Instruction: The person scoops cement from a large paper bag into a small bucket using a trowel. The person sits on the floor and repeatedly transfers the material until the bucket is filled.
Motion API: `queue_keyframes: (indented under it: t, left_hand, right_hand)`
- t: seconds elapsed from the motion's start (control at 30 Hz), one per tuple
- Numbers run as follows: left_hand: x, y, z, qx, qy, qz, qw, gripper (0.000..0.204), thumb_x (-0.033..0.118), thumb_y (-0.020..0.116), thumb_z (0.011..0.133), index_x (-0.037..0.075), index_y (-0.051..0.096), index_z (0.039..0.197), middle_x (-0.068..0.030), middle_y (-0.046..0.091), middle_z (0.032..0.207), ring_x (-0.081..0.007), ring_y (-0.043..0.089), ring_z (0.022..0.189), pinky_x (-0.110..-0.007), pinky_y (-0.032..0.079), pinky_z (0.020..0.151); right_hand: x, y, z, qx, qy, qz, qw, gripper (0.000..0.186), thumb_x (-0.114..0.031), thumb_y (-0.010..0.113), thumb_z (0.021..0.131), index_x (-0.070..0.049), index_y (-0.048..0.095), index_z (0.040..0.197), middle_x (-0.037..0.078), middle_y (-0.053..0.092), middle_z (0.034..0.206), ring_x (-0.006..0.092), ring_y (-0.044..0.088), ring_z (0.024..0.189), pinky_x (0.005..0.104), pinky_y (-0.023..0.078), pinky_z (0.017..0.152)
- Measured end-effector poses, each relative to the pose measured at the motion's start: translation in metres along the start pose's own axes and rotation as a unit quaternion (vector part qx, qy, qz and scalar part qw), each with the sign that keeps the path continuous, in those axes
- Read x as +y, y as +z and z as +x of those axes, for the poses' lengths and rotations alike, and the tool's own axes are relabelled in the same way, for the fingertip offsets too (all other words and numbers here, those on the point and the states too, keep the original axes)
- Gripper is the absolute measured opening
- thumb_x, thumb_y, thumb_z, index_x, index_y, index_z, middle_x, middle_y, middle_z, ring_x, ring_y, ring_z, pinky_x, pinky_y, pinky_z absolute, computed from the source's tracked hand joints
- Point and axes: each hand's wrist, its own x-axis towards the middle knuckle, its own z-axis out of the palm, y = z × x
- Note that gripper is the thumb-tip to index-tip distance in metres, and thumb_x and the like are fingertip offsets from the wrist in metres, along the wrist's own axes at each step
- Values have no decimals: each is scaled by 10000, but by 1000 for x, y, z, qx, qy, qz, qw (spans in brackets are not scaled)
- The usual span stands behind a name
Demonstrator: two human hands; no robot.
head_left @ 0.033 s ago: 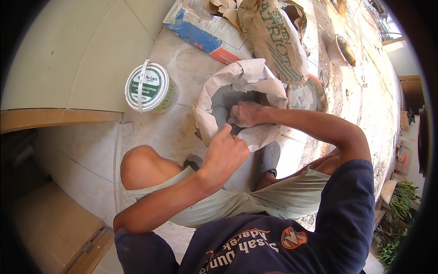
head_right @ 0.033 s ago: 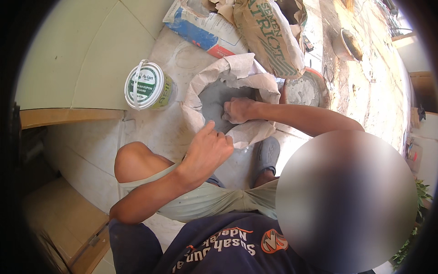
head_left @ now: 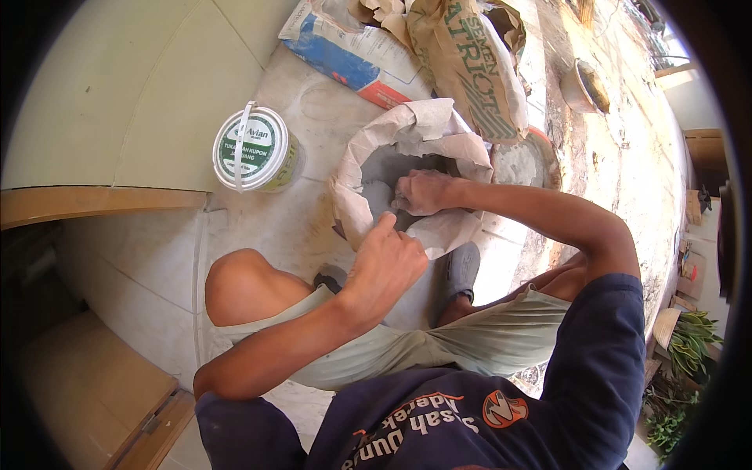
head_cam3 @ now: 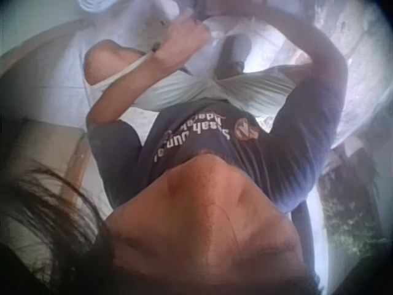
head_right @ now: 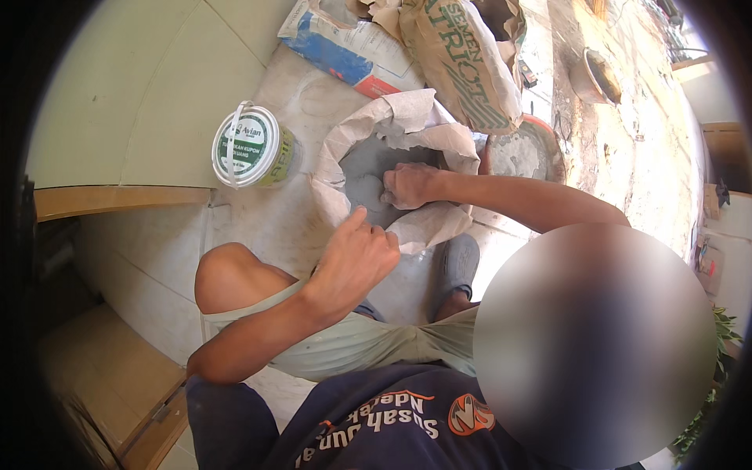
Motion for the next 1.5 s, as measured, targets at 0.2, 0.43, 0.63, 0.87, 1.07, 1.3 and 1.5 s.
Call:
queue_keyframes:
  t: [0.2,0.43,0.63,0.87,1.07,1.3,1.5]
  left_hand:
    - [6,-11,-6,56,-35,1,998,150,140,771,846,57,716,958,-60,664,879,-211,670,941,-353,470,938]
    - [-9,-61,-18,138,10,-202,970,215,237,776,912,67,726,1034,-55,615,844,-237,641,881,-387,478,806]
    - [-73,-98,-26,487,-172,-250,819,152,146,817,916,66,715,995,-45,727,912,-186,575,692,-321,454,655]
    - [-77,-89,-32,562,-208,-254,759,150,159,763,991,35,732,1068,-50,728,962,-127,554,747,-272,436,684]
    - [-71,-89,-28,540,-221,-276,764,182,155,727,1020,-6,728,1107,-64,732,1028,-143,636,853,-284,500,765]
    - [-67,-85,-24,519,-209,-275,782,208,161,718,1017,-24,715,1113,-90,718,1025,-172,637,861,-295,496,766]
    - [-62,-90,-26,491,-219,-292,791,238,209,735,1002,-3,719,1110,-61,676,945,-144,554,774,-291,436,705]
  right_hand:
    - [-20,-49,-33,-8,29,4,1000,456,-444,656,1003,8,715,1031,251,747,987,422,702,1063,498,552,952]
    - [-37,-111,-103,34,21,12,999,387,-374,676,1005,3,751,1054,246,712,843,436,698,869,508,543,835]
    - [-44,-152,-138,98,-11,68,993,421,-368,684,1012,48,742,1045,269,701,838,437,689,803,477,532,793]
    - [-32,-168,-159,56,40,72,995,394,-375,692,1009,-4,775,1110,234,746,929,389,722,874,470,535,846]
    - [4,-166,-215,140,28,80,986,407,-399,664,1028,-17,765,1124,163,736,941,299,668,811,417,522,770]
    - [23,-151,-297,152,250,224,930,436,-434,650,1058,-14,765,1086,62,653,803,164,589,740,352,490,646]
    - [76,-61,-328,240,380,310,838,493,-509,642,1061,-36,711,939,-46,445,640,78,388,578,307,330,525]
